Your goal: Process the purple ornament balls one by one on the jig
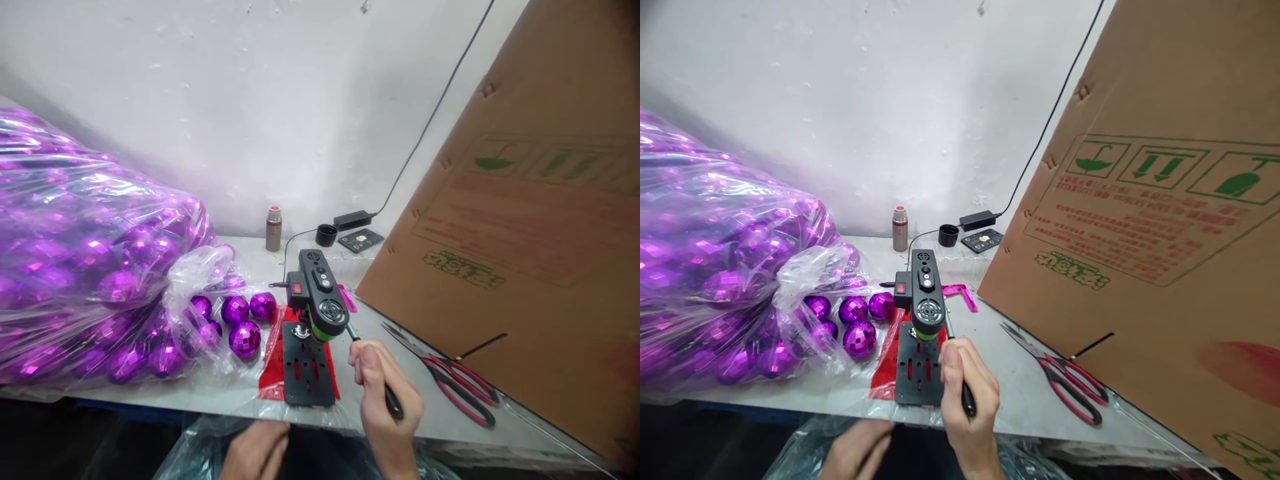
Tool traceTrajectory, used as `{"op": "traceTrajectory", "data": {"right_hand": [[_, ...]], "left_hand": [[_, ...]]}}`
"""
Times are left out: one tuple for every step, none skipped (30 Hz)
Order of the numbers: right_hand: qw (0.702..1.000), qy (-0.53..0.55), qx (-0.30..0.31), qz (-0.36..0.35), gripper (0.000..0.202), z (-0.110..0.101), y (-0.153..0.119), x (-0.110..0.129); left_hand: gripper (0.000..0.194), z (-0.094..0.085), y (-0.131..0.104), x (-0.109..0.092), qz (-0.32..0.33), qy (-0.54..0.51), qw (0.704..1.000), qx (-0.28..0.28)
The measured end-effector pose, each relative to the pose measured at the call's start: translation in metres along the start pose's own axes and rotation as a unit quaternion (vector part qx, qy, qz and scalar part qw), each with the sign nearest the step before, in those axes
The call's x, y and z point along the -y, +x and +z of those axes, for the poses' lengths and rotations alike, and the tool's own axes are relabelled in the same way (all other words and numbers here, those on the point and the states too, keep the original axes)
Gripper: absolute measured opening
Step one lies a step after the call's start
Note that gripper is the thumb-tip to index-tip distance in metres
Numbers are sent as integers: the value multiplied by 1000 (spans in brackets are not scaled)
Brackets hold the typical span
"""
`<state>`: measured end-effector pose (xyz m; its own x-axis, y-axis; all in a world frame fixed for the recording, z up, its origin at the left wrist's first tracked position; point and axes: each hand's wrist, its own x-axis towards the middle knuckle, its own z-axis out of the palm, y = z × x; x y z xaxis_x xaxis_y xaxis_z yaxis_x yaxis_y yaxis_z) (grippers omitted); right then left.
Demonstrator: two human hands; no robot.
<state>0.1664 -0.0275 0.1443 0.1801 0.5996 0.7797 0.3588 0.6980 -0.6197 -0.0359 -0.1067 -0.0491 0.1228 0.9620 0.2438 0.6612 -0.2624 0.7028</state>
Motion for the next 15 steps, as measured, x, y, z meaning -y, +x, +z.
{"op": "traceTrajectory", "data": {"right_hand": [[1000, 1, -3, -4, 40, 0, 0, 0], [1000, 2, -5, -7, 39, 0, 1, 0], [1000, 3, -6, -9, 39, 0, 1, -1], [1000, 3, -5, -10, 39, 0, 1, -1], [1000, 4, -3, -12, 39, 0, 1, -1], [1000, 5, 0, -14, 38, 0, 1, -2], [1000, 4, 2, -14, 37, 0, 1, -2], [1000, 4, 5, -15, 37, -1, 1, -3], [1000, 3, 6, -15, 36, -1, 0, -3], [1000, 2, 7, -15, 36, -1, -1, -3], [1000, 1, 7, -15, 35, -1, -2, -4], [1000, -1, 8, -15, 35, -2, -2, -4], [1000, -2, 10, -15, 34, -2, -3, -4], [1000, -2, 12, -17, 34, -2, -3, -4], [1000, -2, 14, -17, 34, -2, -3, -4]], "left_hand": [[36, -17, 17, 1, 23, 5, 999, -33], [37, -33, 35, 2, 45, 22, 997, -59], [38, -48, 52, 2, 47, 48, 993, -95], [39, -61, 69, 3, 52, 77, 990, -105], [40, -72, 84, 5, 67, 104, 989, -87], [41, -79, 98, 7, 69, 131, 987, -62], [45, -83, 109, 11, 63, 152, 986, -32], [52, -86, 119, 15, 50, 165, 985, -5], [59, -87, 127, 19, 30, 166, 986, 15], [66, -87, 135, 23, 5, 152, 988, 24], [69, -86, 142, 27, -19, 127, 991, 24], [71, -86, 148, 29, -41, 98, 994, 17], [72, -86, 152, 30, -58, 72, 996, 7], [73, -86, 156, 30, -70, 56, 996, -3], [74, -86, 158, 27, -78, 42, 996, -14]]}}
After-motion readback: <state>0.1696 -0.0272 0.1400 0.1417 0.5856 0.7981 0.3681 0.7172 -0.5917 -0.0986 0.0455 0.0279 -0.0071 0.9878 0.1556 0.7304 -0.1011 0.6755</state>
